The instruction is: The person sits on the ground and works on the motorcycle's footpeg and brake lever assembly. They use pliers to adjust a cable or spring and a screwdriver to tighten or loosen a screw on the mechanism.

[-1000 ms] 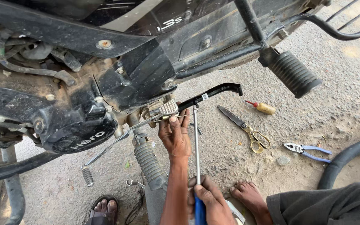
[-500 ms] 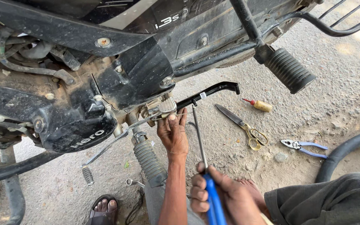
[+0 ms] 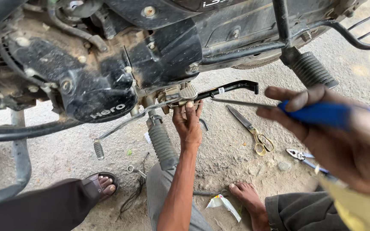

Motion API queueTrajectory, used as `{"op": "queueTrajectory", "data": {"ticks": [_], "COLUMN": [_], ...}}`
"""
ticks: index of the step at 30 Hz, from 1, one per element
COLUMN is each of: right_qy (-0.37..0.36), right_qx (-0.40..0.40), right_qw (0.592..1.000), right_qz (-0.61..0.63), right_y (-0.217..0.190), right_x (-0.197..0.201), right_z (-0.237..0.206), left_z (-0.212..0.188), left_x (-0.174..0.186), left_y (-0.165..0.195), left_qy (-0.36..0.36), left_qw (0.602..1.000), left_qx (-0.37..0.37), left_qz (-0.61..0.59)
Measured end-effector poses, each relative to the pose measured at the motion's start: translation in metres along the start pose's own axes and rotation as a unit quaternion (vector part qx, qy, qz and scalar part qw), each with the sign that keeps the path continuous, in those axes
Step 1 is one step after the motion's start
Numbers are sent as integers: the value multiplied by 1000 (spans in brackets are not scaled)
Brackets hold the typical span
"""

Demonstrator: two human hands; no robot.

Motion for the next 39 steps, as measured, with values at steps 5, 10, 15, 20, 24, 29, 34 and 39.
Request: {"op": "queueTrajectory", "data": {"ticks": [5,10,15,20,24,29,34,39], "right_qy": [8,-94,-201,-291,-309,-325,-398,-363], "right_qx": [-147,-181,-121,-110,-75,-109,-101,-41], "right_qw": [858,737,660,561,482,520,533,480], "right_qz": [-492,-644,-714,-767,-816,-782,-740,-798], "right_y": [-25,-8,21,62,105,132,129,158], "right_x": [-34,-65,-111,-144,-155,-157,-125,-85], "right_z": [64,123,150,160,154,117,48,-16], "left_z": [2,5,9,6,-1,-3,3,5], "left_x": [-3,-7,-8,-4,0,3,6,8], "left_y": [1,5,4,-1,-8,-9,-3,0], "left_qy": [-1,27,97,72,57,34,6,-30], "left_qw": [999,998,968,984,989,994,998,999], "left_qx": [1,23,166,116,95,64,26,24], "left_qz": [33,45,162,110,99,84,59,31]}}
Point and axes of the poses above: each hand's wrist, its own z-axis towards the middle knuckle, its own x-axis out of the back of the hand, y = z × x, the point moved 1 cm from there along z, towards the middle knuckle, and after that the axes turned 8 degrees about -y, right-handed, at the moved point
